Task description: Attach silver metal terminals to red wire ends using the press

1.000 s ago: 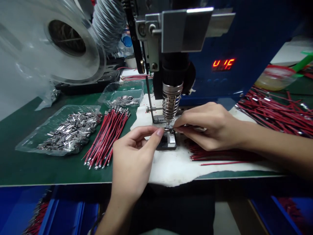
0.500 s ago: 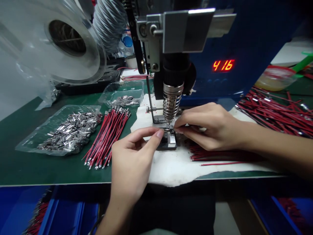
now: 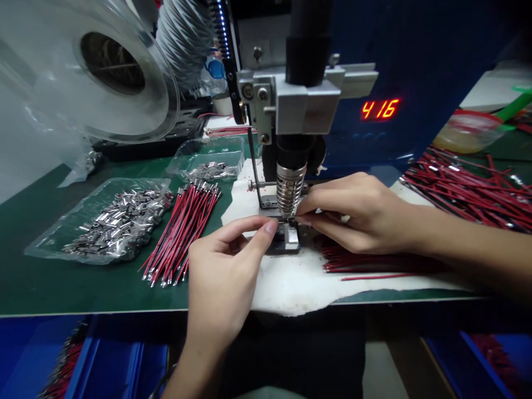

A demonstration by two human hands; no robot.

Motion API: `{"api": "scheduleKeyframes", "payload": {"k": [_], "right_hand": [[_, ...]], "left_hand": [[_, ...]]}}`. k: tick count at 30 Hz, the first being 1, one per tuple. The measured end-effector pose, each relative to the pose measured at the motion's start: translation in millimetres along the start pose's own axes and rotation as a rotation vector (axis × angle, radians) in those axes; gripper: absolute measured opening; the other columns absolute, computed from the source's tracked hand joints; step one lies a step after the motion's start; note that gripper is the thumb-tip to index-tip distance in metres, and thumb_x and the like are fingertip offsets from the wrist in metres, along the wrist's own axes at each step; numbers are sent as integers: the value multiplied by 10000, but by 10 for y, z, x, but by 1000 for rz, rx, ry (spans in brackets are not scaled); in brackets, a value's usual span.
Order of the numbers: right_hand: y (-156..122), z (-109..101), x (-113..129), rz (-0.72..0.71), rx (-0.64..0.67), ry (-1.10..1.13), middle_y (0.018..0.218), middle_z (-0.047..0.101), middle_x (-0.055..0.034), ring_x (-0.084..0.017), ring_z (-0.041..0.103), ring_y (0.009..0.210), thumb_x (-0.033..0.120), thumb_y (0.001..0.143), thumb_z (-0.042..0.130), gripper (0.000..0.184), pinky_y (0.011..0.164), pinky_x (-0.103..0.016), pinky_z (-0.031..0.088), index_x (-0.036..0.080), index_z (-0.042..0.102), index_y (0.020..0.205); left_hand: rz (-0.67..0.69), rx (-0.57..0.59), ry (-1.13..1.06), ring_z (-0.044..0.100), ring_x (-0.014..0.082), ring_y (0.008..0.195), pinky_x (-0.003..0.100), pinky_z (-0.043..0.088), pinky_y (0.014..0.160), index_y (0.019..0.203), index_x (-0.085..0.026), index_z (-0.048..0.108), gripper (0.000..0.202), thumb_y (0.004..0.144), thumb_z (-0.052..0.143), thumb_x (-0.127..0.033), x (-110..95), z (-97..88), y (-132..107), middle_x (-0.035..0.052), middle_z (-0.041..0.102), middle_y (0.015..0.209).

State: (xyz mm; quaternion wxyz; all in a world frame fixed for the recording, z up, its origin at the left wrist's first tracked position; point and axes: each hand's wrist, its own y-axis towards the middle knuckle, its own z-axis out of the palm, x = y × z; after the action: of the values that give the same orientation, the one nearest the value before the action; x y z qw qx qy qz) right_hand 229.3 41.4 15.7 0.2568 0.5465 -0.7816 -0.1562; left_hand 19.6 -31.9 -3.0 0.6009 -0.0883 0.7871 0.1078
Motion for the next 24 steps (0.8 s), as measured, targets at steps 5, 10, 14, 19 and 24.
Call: {"api": "scheduleKeyframes", "payload": {"k": [5,10,14,19,24], "right_hand": [[3,8,7,5,-12,27,758,660,-45,-115,525,624,113,1005,561,138,604,-245,404,97,689,954],[0,10,13,10,-24,19,731,633,-19,-105,496,603,99,984,578,111,579,-236,385,118,668,923],[-4,2,22,23,-18,35,740,638,-13,-108,502,601,110,986,574,106,578,-241,388,149,651,924],[-3,12,19,38,-22,41,743,645,-12,-112,503,601,116,987,575,107,580,-249,390,162,652,929],[-3,7,26,54,-22,31,728,644,-16,-110,507,602,112,973,585,111,581,-247,390,151,657,898]], "left_hand": [[-9,-6,2,352,56,418,200,219,394,850,-234,854,131,811,831,-357,4,-13,2,-63,474,410],[-11,-5,-5,357,62,417,201,256,405,849,-219,855,131,805,832,-340,-29,-6,6,-59,477,413],[-28,-20,-10,358,70,426,204,333,446,845,-209,855,139,804,836,-341,-37,3,-7,-59,471,420],[-15,-10,-9,355,75,425,213,360,461,844,-211,857,135,800,838,-337,-31,5,3,-59,467,422],[-31,-25,-11,357,66,430,200,325,446,824,-218,851,104,804,834,-320,-48,14,-9,-60,468,419]]}}
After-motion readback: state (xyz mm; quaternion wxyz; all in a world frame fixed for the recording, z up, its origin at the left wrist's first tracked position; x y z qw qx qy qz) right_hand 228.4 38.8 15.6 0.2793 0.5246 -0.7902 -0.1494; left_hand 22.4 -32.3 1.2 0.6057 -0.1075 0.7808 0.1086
